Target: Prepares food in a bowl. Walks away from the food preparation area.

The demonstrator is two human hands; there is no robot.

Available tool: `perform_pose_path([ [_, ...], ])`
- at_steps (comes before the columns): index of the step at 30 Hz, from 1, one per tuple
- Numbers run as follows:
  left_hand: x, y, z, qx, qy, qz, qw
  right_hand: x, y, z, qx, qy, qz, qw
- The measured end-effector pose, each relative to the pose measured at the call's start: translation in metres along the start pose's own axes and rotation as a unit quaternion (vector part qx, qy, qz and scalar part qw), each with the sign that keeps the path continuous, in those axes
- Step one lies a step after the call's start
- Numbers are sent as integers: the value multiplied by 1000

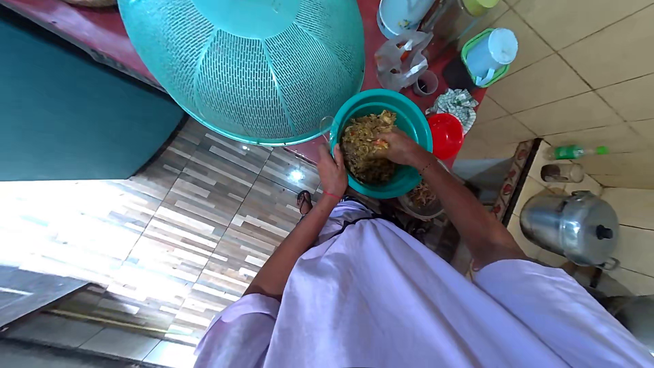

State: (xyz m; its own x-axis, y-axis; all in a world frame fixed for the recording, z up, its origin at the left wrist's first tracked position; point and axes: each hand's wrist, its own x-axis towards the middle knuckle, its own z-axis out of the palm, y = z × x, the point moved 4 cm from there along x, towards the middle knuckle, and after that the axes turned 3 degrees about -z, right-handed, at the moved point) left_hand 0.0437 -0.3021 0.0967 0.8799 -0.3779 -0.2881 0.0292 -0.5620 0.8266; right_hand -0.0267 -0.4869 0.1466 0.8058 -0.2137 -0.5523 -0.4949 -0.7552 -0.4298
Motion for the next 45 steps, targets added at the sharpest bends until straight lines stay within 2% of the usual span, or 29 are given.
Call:
perform_pose_path([
  [2, 0, 0, 0, 0, 3, 0, 1000, -5, -2, -6, 15, -43, 15, 999],
  [5, -1, 2, -1, 4, 1, -3, 1000, -8, 20, -14, 31, 6, 36, 999],
  [7, -2, 3, -2, 3, 4, 2, 1000, -8, 34, -13, 30, 26, 113, 993],
  [9, -3, 1, -1, -1, 9, 4, 1000, -2, 49, 4, 57, 24, 187, 980],
  [13, -2, 1, 2, -10, 18, 4, 1000, 10, 67, 37, 184, 38, 223, 957],
  [17, -2, 3, 4, -6, 21, -3, 1000, 4, 54, 57, 322, 25, 253, 912],
  [23, -3, 3, 5, 7, 17, -2, 1000, 10, 11, 65, 382, -35, 217, 898],
  [26, -3, 1, 3, 4, 19, -2, 1000, 18, -6, 59, 354, -44, 202, 912],
  [32, -2, -3, 1, -7, 14, 9, 1000, 23, 20, 48, 308, 34, 177, 934],
  [35, -1, -2, 1, -6, 15, 14, 1000, 10, 23, 26, 284, 54, 178, 941],
  [40, -1, -4, 2, -2, 15, 14, 1000, -8, 29, -1, 276, 16, 117, 954],
  [45, 0, -5, 3, -2, 13, 5, 1000, -5, 34, -3, 128, 43, 120, 983],
])
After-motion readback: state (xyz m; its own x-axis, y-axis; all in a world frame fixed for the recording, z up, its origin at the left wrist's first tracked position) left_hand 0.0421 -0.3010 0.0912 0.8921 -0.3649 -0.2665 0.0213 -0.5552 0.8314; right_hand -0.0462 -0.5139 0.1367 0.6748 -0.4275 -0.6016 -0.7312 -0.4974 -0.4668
